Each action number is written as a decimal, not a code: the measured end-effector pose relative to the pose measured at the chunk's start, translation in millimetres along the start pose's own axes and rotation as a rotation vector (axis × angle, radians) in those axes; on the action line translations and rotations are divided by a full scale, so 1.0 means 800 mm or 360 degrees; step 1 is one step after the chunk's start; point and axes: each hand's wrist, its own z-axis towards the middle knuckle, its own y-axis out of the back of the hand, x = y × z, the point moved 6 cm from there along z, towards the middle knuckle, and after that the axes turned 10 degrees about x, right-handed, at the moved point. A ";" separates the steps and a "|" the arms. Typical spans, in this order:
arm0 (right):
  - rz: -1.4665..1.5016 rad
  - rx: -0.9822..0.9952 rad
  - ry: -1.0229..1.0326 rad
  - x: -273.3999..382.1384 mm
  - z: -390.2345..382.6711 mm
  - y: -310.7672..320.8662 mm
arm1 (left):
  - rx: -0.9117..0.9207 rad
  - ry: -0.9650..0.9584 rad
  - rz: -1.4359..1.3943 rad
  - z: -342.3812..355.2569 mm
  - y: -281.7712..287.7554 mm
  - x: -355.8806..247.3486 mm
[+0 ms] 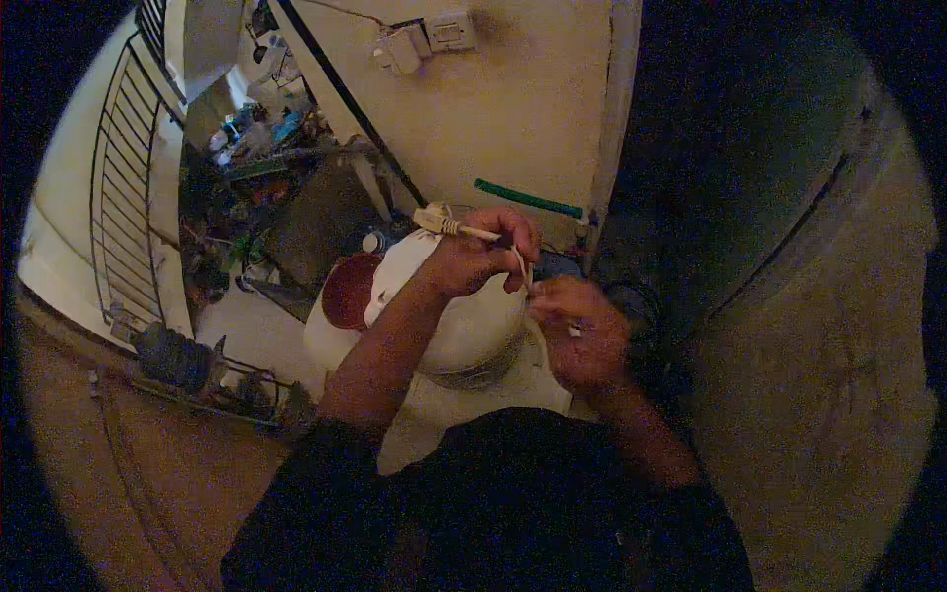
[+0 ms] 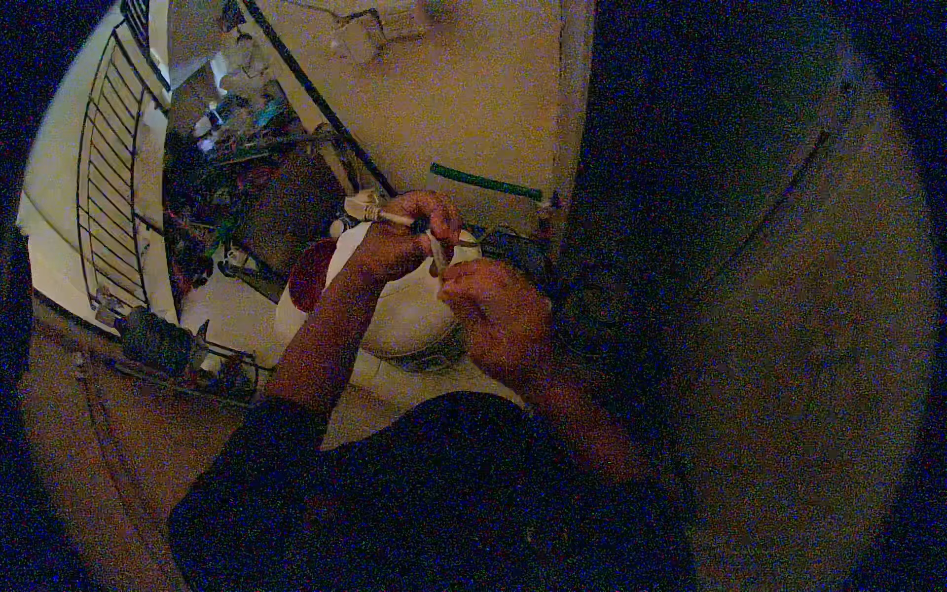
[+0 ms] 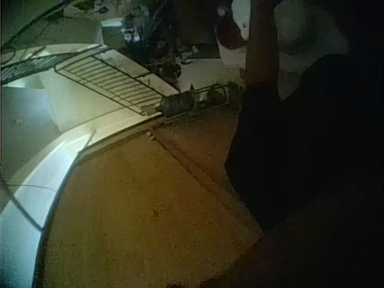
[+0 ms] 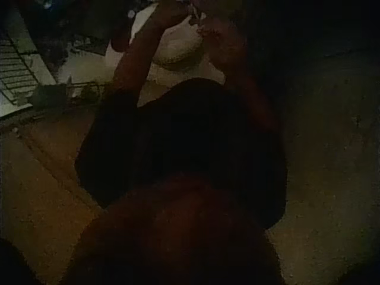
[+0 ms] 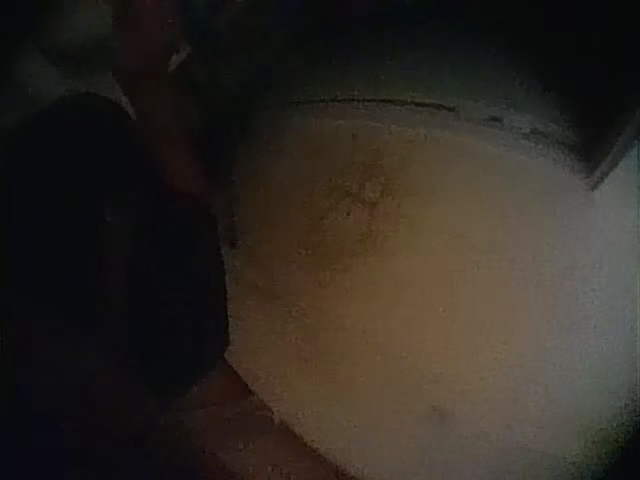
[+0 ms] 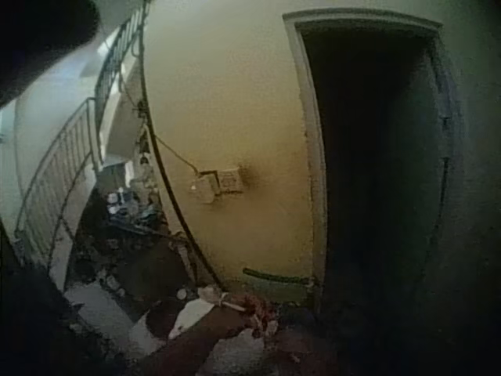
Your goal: Repairing or wrapping a power cord with electrical tape and wire strippers.
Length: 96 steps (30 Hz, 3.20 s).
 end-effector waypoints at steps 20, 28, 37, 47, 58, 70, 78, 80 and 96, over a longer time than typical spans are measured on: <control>-0.0578 0.0340 0.0129 -0.005 -0.009 -0.062 | -0.0692 0.0226 -0.0239 -0.027 -0.047 -0.004; -0.0638 0.1090 -0.0016 0.014 -0.036 -0.094 | -0.0685 0.0241 0.0036 -0.058 -0.009 -0.024; -0.0792 0.1543 0.0393 0.047 -0.071 -0.136 | -0.0923 0.0285 -0.0083 -0.040 0.003 -0.018; 0.0254 0.0410 -0.0519 -0.102 0.068 0.003 | -0.0649 0.0587 0.0651 -0.032 -0.011 -0.053; 0.0919 0.0910 -0.0502 -0.114 0.065 -0.064 | -0.0357 0.0990 0.1001 -0.055 -0.005 -0.058; 0.1344 0.1169 -0.0633 -0.114 0.060 -0.071 | -0.0744 0.0715 0.1997 -0.046 0.005 -0.074; 0.1216 0.1079 -0.0868 -0.128 0.076 -0.094 | -0.1123 0.0417 0.2218 -0.056 0.006 -0.063; 0.1196 0.1043 -0.0884 -0.139 0.074 -0.098 | -0.1213 0.0349 0.2244 -0.059 0.010 -0.063; 0.0962 0.0247 -0.0680 -0.129 0.097 -0.083 | -0.1527 0.0175 0.0504 -0.077 -0.010 -0.030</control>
